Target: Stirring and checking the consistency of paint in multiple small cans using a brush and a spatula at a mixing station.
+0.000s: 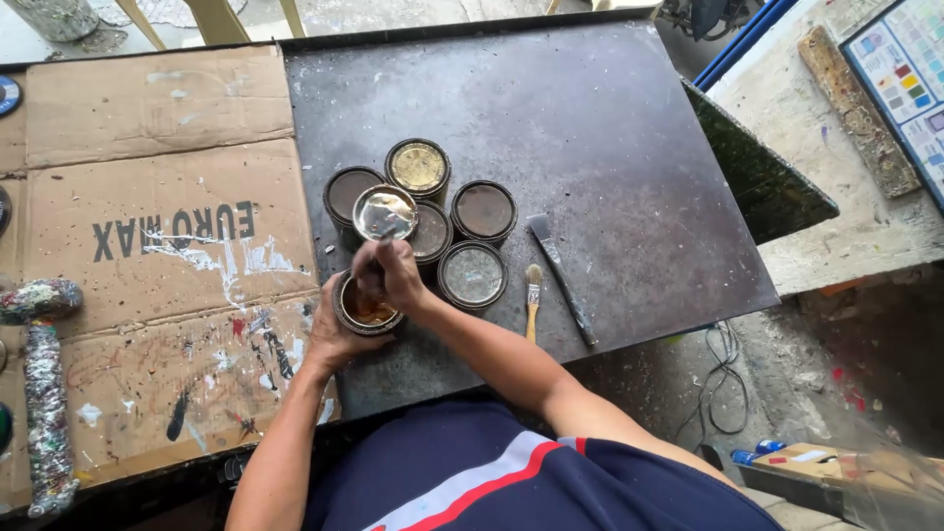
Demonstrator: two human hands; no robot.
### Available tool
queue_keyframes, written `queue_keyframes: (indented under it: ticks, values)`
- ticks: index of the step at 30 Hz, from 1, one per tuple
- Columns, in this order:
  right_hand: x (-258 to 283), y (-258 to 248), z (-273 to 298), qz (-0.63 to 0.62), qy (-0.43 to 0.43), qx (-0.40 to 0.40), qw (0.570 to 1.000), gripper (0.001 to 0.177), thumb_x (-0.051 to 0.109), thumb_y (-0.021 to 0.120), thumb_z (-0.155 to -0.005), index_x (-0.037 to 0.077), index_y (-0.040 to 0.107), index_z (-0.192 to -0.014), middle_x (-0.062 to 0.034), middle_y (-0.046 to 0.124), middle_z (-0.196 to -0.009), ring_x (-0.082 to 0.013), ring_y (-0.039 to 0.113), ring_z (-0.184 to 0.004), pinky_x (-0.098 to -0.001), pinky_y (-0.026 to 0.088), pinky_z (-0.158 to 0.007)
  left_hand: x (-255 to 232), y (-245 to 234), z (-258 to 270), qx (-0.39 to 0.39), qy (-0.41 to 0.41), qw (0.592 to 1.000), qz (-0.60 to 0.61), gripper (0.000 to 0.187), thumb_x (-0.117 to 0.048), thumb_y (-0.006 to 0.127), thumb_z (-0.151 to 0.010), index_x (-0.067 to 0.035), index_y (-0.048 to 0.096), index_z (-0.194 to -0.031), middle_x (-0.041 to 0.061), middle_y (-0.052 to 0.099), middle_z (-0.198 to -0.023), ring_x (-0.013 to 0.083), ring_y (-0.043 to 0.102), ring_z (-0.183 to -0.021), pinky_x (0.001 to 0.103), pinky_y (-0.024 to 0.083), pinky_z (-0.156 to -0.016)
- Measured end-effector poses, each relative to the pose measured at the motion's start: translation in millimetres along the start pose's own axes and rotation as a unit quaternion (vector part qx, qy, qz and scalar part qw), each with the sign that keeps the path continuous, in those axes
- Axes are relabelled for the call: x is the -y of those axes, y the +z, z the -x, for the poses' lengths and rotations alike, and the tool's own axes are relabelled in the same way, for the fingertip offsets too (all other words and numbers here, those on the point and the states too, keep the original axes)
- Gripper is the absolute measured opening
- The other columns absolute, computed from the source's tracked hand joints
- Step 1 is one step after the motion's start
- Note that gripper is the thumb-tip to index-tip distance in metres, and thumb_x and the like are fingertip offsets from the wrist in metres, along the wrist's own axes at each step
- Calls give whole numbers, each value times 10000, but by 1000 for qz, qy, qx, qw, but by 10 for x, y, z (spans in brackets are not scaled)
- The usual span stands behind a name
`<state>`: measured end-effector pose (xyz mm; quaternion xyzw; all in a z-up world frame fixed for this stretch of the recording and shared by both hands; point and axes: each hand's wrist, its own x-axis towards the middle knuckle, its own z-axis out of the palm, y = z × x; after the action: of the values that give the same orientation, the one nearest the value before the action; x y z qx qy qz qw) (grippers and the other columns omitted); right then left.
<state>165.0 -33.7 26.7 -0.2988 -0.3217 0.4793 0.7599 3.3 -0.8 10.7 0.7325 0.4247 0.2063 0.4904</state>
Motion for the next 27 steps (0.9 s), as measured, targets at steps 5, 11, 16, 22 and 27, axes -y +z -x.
queue_keyframes:
  ticks: [5,11,16,22,27]
  values:
    - [619,299,62,34,105,83,990,582,482,644,-1008,20,597,-657,-46,363,-431,-85,357,-347,-223,280,-317,-88,-76,-17,40,-38,998,2,1386,-413,1034,-256,-274,396,-1478,129,605,-1381,366,565,-1300,495,431,-1161]
    - [49,69,-157,10,-46,-32,998,756,685,555,-1009,-9,688,-740,-76,385,-455,-105,423,-338,-214,334,-324,247,236,149,-140,149,979,16,1353,-369,1040,-351,-90,399,-1509,257,584,-1338,458,580,-1230,559,469,-1068]
    - [29,42,216,32,-8,-6,999,713,657,595,-974,-1,690,-715,-77,463,-439,-108,508,-342,-216,366,-313,317,552,192,-223,98,969,32,1314,-409,1033,-410,-134,378,-1514,233,539,-1358,439,564,-1248,550,466,-1070]
    - [208,46,-137,-1,-35,33,999,804,665,535,-1001,-76,678,-723,-64,350,-407,-120,409,-291,-226,310,-299,176,245,153,-118,93,987,64,1298,-303,1048,-321,-139,428,-1449,223,625,-1276,445,613,-1194,549,503,-1032]
    - [-87,87,25,-8,-53,14,998,789,598,402,-1096,-66,683,-776,-51,330,-456,-105,392,-304,-225,329,-312,-10,43,108,-54,-4,998,34,1292,-374,1034,-283,-255,449,-1429,158,671,-1262,393,633,-1184,537,514,-1053]
